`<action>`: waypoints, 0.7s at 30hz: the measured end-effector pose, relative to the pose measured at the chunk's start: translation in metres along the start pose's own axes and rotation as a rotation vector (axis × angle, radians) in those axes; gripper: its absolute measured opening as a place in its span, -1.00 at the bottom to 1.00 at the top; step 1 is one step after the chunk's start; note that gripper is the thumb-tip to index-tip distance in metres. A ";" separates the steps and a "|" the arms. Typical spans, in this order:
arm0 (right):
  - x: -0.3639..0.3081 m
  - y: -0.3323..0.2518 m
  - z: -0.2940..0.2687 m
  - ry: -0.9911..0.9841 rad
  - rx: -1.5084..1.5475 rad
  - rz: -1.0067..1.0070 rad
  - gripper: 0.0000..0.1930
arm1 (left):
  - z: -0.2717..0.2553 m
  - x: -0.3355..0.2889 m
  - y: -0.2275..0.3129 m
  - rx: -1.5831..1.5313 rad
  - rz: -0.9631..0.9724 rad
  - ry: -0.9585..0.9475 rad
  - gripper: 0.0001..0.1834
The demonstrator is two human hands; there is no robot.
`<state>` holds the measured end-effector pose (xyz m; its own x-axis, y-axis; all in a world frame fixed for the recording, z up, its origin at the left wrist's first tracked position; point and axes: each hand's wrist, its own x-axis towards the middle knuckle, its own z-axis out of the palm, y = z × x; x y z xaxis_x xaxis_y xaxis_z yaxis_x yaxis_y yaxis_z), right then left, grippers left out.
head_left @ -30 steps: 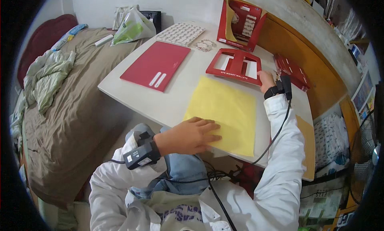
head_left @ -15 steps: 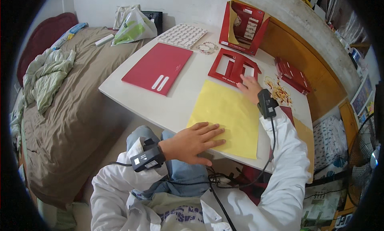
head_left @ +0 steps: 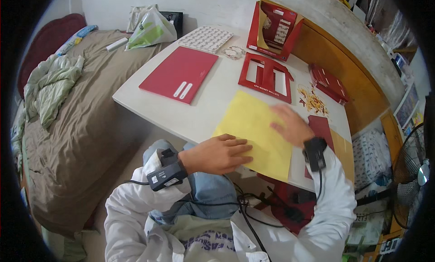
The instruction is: Assembling red paper money wallets by folding them and attaching decorative stickers.
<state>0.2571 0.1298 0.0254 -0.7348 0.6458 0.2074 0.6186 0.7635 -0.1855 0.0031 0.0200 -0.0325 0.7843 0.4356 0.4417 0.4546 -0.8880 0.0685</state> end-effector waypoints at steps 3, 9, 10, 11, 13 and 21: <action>-0.040 -0.054 -0.010 -0.032 -0.012 -0.158 -0.39 | -0.006 0.000 0.003 0.086 0.032 0.133 -0.60; -0.073 -0.091 -0.008 -0.033 -0.032 -0.027 -0.45 | -0.022 0.011 0.017 0.314 0.115 -0.004 -0.56; -0.073 -0.089 -0.009 -0.015 -0.106 -0.015 -0.49 | -0.025 0.014 0.018 0.314 0.118 -0.004 -0.56; -0.072 -0.086 -0.012 0.003 -0.180 -0.004 -0.52 | -0.029 0.017 0.020 0.391 0.138 0.087 -0.56; -0.072 -0.084 -0.026 0.113 -0.248 0.007 -0.58 | -0.040 0.020 0.021 0.468 0.153 0.174 -0.56; -0.034 -0.028 -0.135 0.892 -0.304 0.320 -0.77 | -0.037 0.013 0.004 0.361 -0.009 0.340 -0.41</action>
<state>0.3022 0.0877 0.1532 -0.1198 0.4966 0.8597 0.8879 0.4410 -0.1311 0.0000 0.0164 0.0065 0.6249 0.3169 0.7135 0.6251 -0.7506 -0.2141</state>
